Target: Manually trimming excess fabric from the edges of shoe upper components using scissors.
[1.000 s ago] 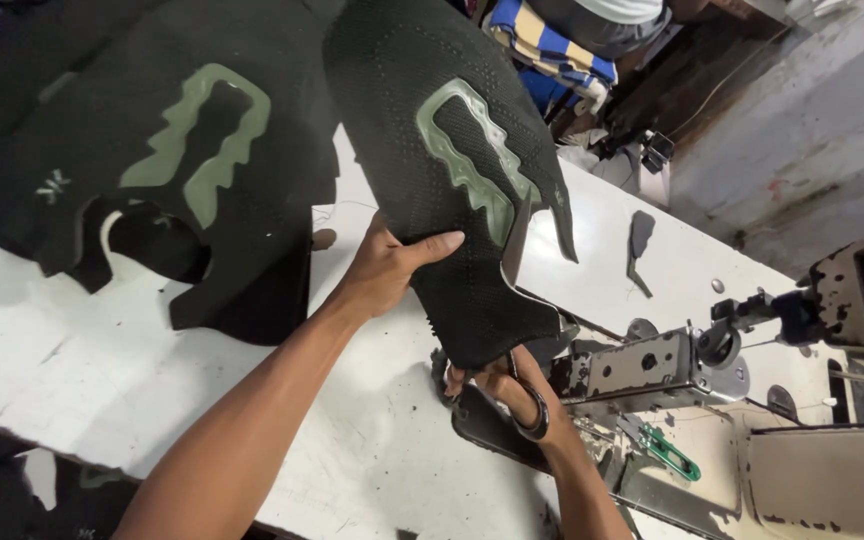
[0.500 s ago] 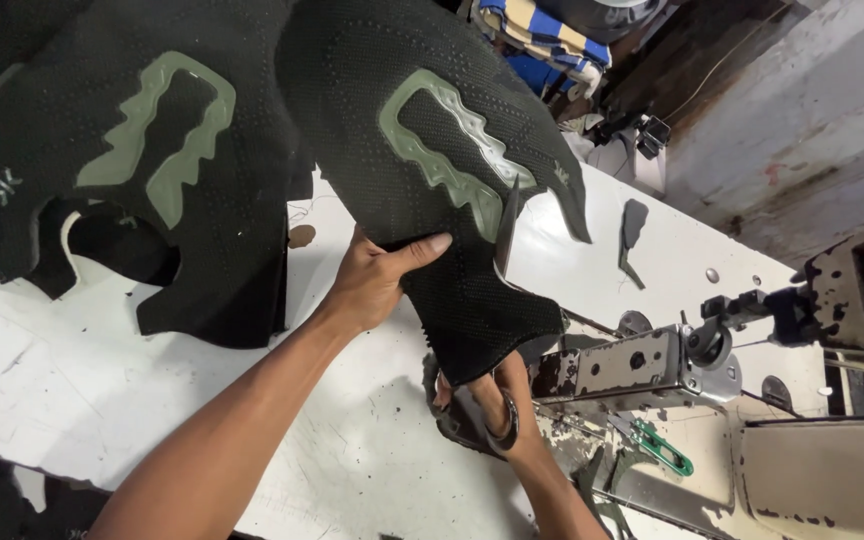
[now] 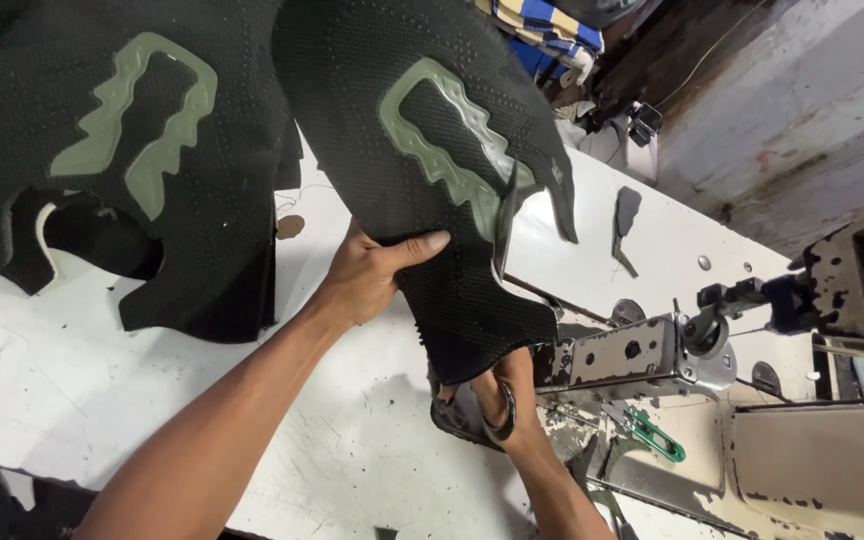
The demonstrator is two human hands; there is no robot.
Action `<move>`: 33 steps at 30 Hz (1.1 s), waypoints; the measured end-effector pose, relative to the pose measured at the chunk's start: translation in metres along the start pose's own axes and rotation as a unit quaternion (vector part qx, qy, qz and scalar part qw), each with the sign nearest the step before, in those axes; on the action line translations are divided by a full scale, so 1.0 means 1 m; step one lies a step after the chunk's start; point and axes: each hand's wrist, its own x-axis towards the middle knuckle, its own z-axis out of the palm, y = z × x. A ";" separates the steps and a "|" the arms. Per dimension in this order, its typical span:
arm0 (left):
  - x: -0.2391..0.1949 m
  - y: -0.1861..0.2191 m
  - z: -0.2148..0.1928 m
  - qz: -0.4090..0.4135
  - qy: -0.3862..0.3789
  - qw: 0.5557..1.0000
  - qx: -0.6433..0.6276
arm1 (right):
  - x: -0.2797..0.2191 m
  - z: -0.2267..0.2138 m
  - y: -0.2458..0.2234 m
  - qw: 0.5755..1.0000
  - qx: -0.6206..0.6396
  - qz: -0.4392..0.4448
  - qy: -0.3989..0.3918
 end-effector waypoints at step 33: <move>-0.001 0.044 -0.036 0.070 0.002 0.974 0.215 | -0.001 -0.020 -0.028 0.986 0.002 0.117 -0.118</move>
